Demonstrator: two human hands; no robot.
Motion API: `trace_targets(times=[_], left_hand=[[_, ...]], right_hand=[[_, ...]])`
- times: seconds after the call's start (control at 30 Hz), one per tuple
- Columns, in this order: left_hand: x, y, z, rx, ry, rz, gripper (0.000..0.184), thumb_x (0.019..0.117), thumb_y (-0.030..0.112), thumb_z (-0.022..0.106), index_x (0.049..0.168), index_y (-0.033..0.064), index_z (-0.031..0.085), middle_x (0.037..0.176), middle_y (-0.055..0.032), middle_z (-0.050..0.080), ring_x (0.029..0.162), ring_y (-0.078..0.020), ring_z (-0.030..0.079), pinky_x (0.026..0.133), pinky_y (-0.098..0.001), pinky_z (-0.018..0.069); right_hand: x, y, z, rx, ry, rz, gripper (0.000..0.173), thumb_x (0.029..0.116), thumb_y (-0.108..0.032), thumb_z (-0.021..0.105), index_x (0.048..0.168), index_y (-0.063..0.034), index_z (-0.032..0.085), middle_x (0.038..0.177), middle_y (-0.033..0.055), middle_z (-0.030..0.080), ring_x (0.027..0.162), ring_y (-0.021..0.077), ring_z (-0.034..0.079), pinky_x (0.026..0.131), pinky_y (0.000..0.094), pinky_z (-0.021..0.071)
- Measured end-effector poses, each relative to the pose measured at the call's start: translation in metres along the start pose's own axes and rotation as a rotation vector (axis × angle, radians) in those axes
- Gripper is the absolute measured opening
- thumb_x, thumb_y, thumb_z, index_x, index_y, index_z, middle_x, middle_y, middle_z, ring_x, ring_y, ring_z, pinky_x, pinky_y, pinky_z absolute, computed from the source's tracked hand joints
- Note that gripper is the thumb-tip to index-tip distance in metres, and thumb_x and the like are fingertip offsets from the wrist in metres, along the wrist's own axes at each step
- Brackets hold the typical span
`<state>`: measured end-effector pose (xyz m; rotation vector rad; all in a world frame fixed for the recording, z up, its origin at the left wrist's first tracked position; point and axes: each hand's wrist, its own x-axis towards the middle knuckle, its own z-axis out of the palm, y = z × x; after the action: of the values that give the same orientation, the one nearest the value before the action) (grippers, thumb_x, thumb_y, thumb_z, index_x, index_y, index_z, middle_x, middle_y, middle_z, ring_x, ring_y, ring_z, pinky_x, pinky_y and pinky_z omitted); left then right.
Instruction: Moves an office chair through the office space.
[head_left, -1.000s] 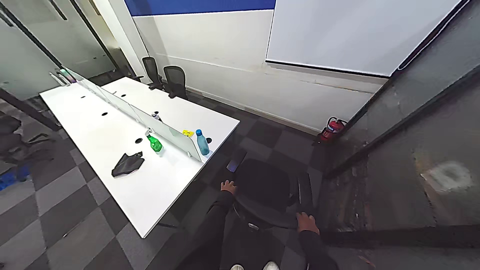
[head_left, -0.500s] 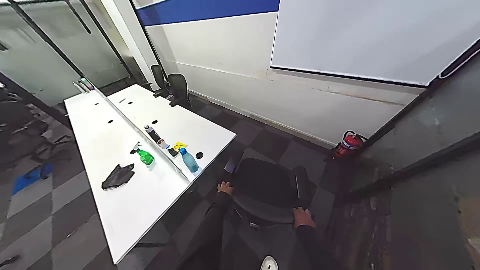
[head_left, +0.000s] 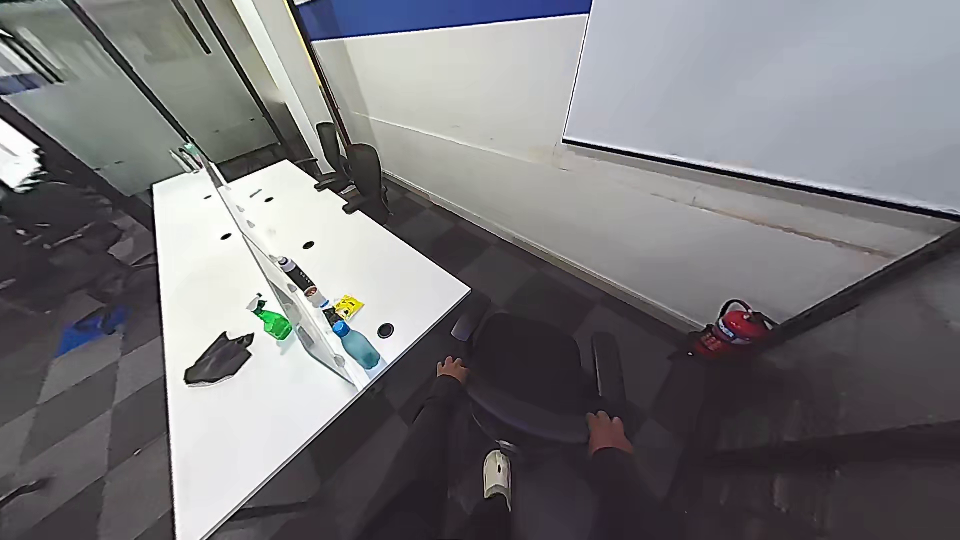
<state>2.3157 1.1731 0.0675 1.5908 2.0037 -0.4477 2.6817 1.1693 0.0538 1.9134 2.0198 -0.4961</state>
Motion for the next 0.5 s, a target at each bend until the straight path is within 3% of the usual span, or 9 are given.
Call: trace_targets(times=[0.33, 0.5], left_hand=[[0.114, 0.016, -0.084, -0.019, 0.03, 0.043, 0.037, 0.1015, 0.012, 0.058, 0.136, 0.0179, 0.067, 0.158, -0.0097, 0.048, 0.15, -0.0388, 0.036, 0.115, -0.0679, 0.0354], [0.162, 0.022, -0.123, -0.025, 0.004, 0.062, 0.037, 0.1031, 0.011, 0.055, 0.138, 0.0172, 0.065, 0.158, -0.0101, 0.047, 0.15, -0.0383, 0.035, 0.116, -0.0678, 0.0339]], right_hand=[[0.121, -0.009, -0.062, -0.008, -0.029, 0.002, 0.073, 0.07, -0.014, 0.088, 0.138, -0.0123, 0.063, 0.15, 0.0157, 0.053, 0.143, 0.0459, 0.041, 0.091, 0.0621, 0.0565], [0.17, -0.02, -0.085, -0.035, -0.058, 0.044, 0.077, 0.074, -0.014, 0.087, 0.145, -0.017, 0.059, 0.156, 0.0135, 0.049, 0.147, 0.0465, 0.037, 0.091, 0.0644, 0.0557]])
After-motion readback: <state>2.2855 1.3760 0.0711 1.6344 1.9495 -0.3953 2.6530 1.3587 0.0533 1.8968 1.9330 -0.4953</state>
